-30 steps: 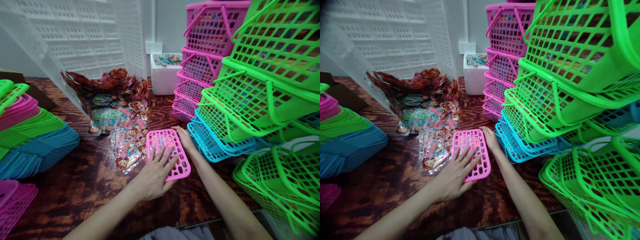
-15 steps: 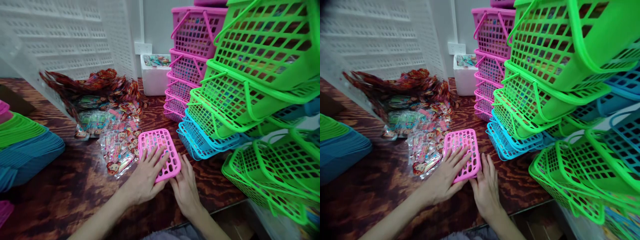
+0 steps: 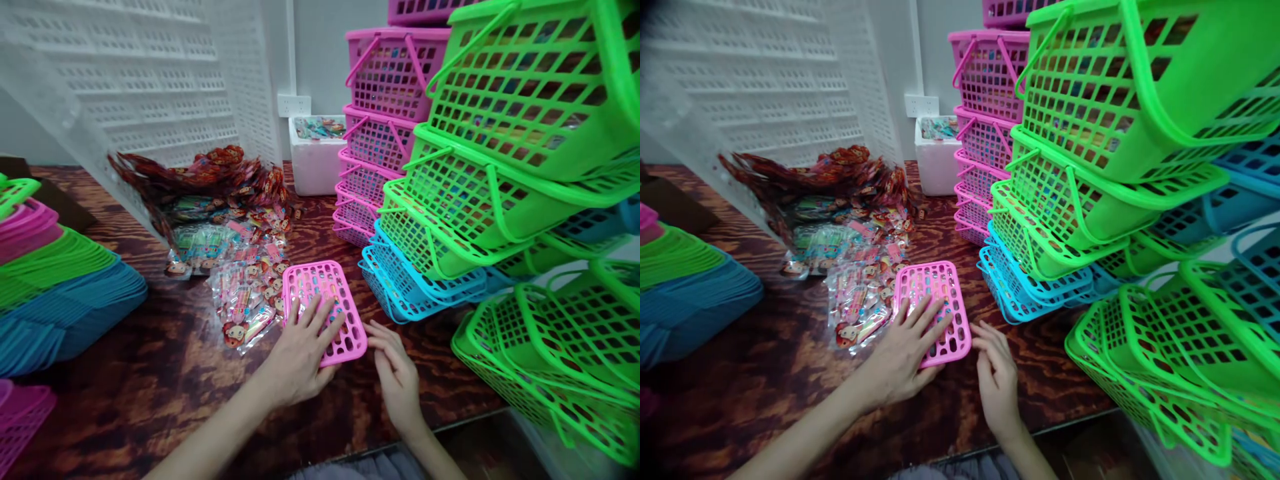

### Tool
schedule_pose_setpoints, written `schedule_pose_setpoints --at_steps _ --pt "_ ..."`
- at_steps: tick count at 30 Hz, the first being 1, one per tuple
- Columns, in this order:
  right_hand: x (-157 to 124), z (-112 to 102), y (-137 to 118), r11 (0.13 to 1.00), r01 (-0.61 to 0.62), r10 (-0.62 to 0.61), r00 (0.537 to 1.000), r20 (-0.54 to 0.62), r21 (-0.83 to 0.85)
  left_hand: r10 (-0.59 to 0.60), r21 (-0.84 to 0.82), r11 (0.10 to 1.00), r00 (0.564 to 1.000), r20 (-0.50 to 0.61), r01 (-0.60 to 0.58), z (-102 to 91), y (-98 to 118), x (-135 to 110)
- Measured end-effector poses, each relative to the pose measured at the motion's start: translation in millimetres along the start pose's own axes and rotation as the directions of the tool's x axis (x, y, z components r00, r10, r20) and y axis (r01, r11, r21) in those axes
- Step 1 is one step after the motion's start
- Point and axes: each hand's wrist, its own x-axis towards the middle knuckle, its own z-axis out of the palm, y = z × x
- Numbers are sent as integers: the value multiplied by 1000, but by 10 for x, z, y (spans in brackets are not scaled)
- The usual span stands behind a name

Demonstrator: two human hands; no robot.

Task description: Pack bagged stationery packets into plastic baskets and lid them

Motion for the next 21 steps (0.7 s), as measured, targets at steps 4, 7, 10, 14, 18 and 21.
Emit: schedule_pose_setpoints --at_steps 4,7,10,14,18,21 --pt "316 95 17 960 -227 238 970 -52 163 4 44 999 1000 6 -5 12 26 7" --pt "681 233 41 961 -248 243 969 55 124 3 56 998 1000 14 -4 12 34 12" --pt "1107 378 111 978 -208 207 974 94 1 12 58 998 1000 10 -12 22 21 12" --pt "1627 581 258 985 -153 164 973 161 -80 23 35 999 1000 -8 -22 47 -11 6" --pt "1885 732 411 978 -154 182 960 213 -141 7 -4 1000 1000 -23 -7 51 -38 26" --pt "1940 758 475 966 -150 199 951 237 -211 -10 -35 999 1000 -24 9 44 -49 52"
